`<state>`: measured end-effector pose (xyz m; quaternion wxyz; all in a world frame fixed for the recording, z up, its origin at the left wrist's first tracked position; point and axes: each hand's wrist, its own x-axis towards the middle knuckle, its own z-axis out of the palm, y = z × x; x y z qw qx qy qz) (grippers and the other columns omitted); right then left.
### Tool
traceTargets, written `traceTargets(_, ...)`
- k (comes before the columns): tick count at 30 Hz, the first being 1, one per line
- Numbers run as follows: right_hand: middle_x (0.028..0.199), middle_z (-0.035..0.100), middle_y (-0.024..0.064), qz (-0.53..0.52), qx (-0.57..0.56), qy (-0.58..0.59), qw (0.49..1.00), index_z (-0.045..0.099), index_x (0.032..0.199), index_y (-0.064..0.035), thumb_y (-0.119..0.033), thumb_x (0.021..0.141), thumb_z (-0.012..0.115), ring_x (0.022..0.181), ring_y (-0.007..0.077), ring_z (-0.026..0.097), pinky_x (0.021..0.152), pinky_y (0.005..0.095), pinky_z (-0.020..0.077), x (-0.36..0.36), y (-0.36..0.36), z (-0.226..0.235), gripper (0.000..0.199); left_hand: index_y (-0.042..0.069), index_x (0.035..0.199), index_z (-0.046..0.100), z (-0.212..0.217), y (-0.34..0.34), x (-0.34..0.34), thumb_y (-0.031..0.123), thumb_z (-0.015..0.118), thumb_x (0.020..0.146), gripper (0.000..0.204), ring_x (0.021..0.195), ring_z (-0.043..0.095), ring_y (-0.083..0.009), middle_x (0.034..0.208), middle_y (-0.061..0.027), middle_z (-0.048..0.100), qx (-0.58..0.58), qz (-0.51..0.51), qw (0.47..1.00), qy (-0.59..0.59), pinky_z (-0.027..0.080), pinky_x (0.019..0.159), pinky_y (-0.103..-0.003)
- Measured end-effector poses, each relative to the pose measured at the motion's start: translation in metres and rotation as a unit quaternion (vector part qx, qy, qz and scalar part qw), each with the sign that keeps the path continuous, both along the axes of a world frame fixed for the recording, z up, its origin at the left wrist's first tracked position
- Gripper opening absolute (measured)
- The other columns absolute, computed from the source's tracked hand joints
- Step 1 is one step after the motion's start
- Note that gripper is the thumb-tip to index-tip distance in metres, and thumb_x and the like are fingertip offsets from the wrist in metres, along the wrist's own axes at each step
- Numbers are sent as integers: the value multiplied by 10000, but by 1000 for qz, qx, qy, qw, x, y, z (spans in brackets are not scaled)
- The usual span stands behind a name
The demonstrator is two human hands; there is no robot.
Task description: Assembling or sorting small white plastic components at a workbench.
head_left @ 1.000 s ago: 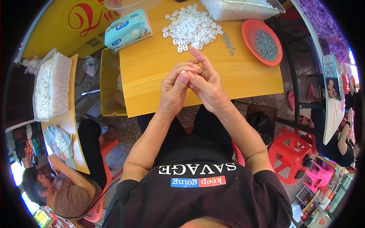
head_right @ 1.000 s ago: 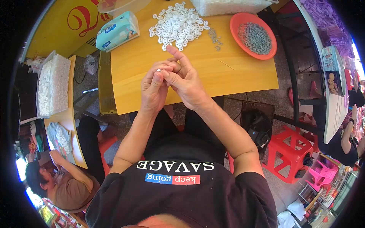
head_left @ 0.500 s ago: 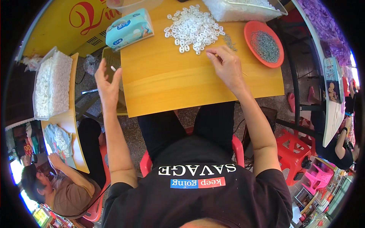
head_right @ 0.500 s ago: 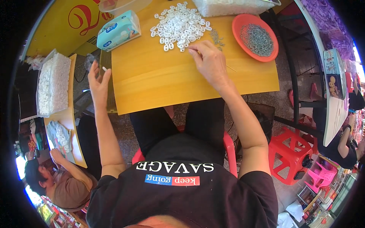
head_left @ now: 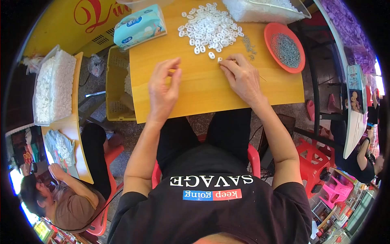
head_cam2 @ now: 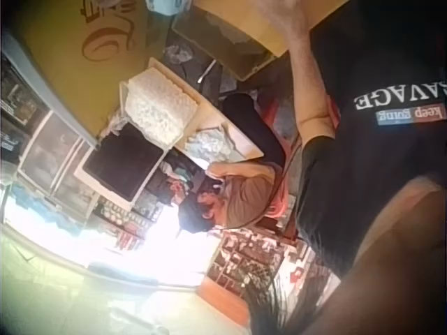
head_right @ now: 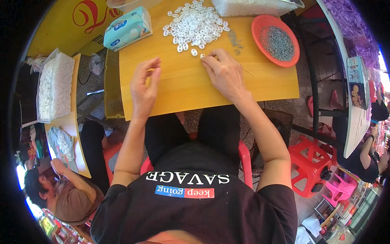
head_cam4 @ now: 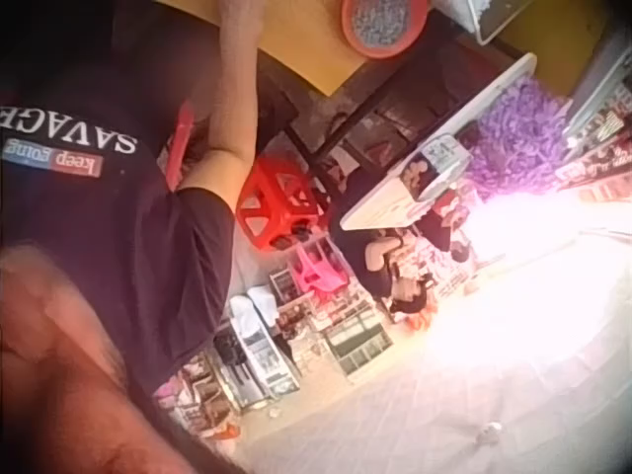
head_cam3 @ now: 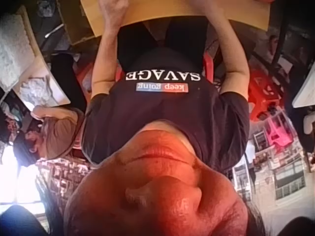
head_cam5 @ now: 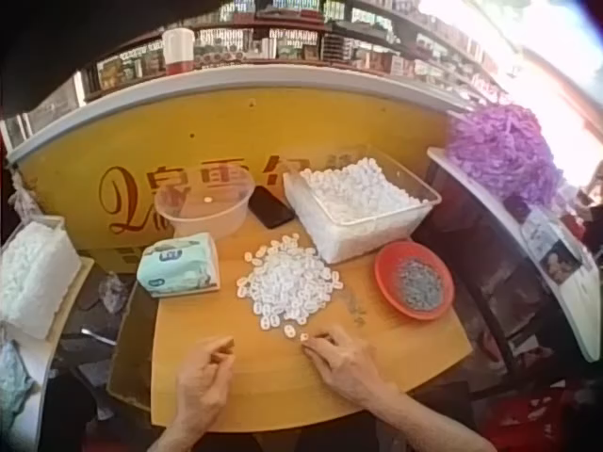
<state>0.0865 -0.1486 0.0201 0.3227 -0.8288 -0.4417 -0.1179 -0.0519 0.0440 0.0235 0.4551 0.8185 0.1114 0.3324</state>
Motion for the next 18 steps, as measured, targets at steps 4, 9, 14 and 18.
traceTargets(4, 901, 630, 71, -19, 28, 71, 997, 696, 911, -72, -110, 841, 691, 748, 277, 647, 635, 377, 510, 2, -1, 2, 80, 10, 1086, 652, -2, -27, 21, 0, 622, 892, 197, 820, 642, -176, 949, -87, 665, -66, -78, 995, 5, 498, 683, -273)
traceTargets(9, 879, 625, 77, -35, 29, 32, 998, 698, 883, -74, -153, 827, 711, 739, 284, 646, 630, 381, 509, 8, 18, 0, 98, 1, 1077, 657, -18, -39, 34, 20, 606, 918, 168, 742, 628, -121, 901, -75, 662, -158, -74, 984, 33, 485, 646, -243)
traceTargets(14, 859, 618, 92, -51, -46, -12, 998, 694, 862, -78, -193, 796, 737, 744, 289, 644, 633, 396, 508, 9, 34, -2, 139, 0, 1166, 624, -25, -35, 33, 51, 552, 969, 216, 766, 547, -62, 950, -35, 659, -211, -79, 973, 60, 472, 699, -209)
traceTargets(18, 854, 623, 88, -34, -32, -10, 999, 690, 871, -77, -192, 800, 737, 738, 285, 642, 619, 394, 501, 8, 37, -3, 143, -4, 1179, 614, -26, -34, 33, 50, 543, 973, 224, 769, 557, -69, 975, -44, 658, -223, -76, 970, 57, 476, 696, -210)
